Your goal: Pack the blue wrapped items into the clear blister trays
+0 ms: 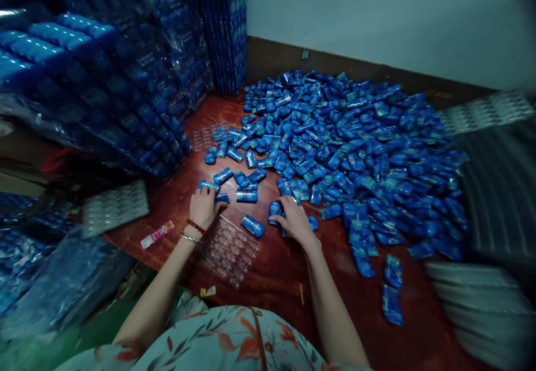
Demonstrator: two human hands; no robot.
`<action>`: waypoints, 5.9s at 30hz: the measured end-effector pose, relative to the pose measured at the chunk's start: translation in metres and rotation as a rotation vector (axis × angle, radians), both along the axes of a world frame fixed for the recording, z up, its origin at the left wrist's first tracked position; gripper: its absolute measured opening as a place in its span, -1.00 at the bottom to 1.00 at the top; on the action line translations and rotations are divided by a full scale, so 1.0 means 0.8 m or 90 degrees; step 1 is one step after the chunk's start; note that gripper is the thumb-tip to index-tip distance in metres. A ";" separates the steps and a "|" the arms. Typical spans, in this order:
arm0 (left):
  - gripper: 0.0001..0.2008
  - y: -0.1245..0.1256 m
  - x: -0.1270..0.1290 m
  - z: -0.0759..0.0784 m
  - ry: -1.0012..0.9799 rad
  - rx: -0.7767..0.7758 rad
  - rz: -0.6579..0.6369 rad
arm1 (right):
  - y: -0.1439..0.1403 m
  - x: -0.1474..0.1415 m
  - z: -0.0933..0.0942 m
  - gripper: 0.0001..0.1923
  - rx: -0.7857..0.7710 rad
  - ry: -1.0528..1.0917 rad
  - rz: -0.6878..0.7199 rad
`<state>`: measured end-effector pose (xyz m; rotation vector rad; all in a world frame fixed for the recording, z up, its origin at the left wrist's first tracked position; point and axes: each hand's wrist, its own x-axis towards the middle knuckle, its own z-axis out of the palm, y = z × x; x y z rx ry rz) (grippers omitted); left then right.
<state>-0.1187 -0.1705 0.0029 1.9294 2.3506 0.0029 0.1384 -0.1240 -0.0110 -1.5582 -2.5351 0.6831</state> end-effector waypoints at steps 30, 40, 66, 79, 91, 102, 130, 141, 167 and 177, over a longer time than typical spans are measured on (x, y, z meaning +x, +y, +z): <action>-0.75 -0.087 -0.031 0.016 -0.451 0.101 -0.310 | -0.124 -0.038 -0.017 -0.81 0.032 0.480 -0.200; -0.65 -0.072 -0.007 -0.012 -0.221 0.044 -0.334 | -0.133 -0.071 -0.009 -0.70 0.247 0.114 0.131; -0.75 -0.070 -0.011 0.012 -0.511 0.085 -0.312 | -0.151 -0.030 -0.001 -0.85 -0.070 0.412 -0.143; -0.61 -0.111 -0.006 -0.003 -0.331 0.051 -0.442 | -0.153 -0.036 0.009 -0.62 0.138 0.102 0.120; -0.67 -0.111 0.017 -0.004 -0.187 0.006 -0.541 | -0.155 -0.077 0.039 -0.68 0.161 -0.048 0.125; -0.64 -0.040 0.017 -0.019 -0.458 0.118 -0.240 | -0.103 0.006 0.010 -0.65 0.114 0.000 -0.190; -0.75 -0.180 0.006 0.003 -0.650 -0.028 0.005 | -0.181 -0.025 0.001 -0.72 0.234 0.182 0.129; -0.70 -0.177 0.037 -0.018 -0.940 0.057 0.205 | -0.176 -0.037 0.030 -0.74 0.262 0.059 0.142; -0.45 -0.193 0.020 -0.050 -0.363 0.014 -0.226 | -0.169 -0.108 0.047 -0.76 0.231 -0.184 0.287; -0.54 -0.143 -0.018 -0.038 -0.356 0.127 -0.257 | -0.133 -0.026 0.042 -0.62 0.344 0.123 -0.010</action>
